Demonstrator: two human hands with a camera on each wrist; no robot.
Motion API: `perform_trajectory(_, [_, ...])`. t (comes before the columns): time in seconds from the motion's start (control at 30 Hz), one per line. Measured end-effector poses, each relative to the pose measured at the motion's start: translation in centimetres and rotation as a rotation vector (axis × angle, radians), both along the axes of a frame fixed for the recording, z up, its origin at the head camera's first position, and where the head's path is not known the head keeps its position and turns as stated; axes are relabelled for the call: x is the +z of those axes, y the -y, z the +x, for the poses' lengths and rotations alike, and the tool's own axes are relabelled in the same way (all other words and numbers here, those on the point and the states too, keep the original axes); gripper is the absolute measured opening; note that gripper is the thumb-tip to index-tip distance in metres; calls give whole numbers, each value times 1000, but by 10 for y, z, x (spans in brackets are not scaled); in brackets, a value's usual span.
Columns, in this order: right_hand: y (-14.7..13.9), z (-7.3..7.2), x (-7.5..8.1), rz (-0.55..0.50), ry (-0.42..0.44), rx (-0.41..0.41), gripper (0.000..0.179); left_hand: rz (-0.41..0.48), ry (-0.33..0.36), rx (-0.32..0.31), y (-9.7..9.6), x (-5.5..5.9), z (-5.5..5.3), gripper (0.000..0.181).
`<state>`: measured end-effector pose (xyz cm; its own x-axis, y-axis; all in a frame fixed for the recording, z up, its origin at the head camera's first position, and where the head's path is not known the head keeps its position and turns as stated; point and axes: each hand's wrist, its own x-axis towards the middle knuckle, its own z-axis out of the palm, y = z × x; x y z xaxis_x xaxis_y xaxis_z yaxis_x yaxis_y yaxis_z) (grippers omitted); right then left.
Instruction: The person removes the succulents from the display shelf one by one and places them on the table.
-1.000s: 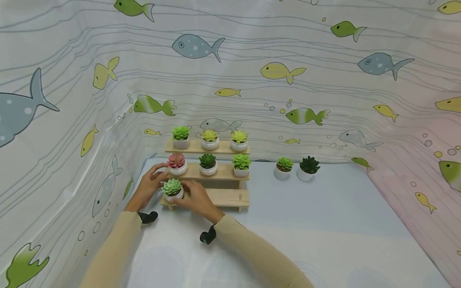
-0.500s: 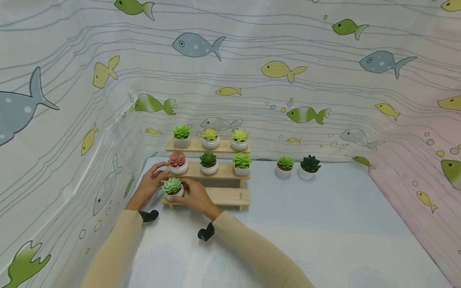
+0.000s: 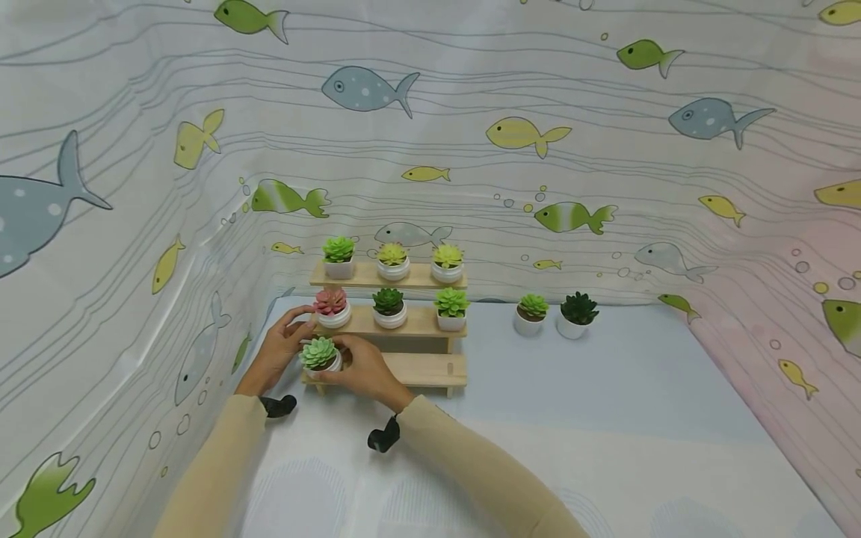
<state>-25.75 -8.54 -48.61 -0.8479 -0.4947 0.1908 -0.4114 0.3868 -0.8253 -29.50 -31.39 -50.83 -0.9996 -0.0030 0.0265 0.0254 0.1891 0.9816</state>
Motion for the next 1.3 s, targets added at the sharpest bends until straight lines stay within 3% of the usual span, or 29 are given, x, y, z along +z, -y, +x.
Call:
perform_trajectory(0.4, [-18,8,16,-32,-12,32,68,-1,-9,-20,0,-1,-3,51])
perform_trajectory(0.97, [-56,18,20,-20,-24,6,67,31,-47,-40,0,0,-4,47])
perform_trajectory(1.3, [-79,24,18,0,-110,8,67,54,-41,-44,2,-5,-4,44])
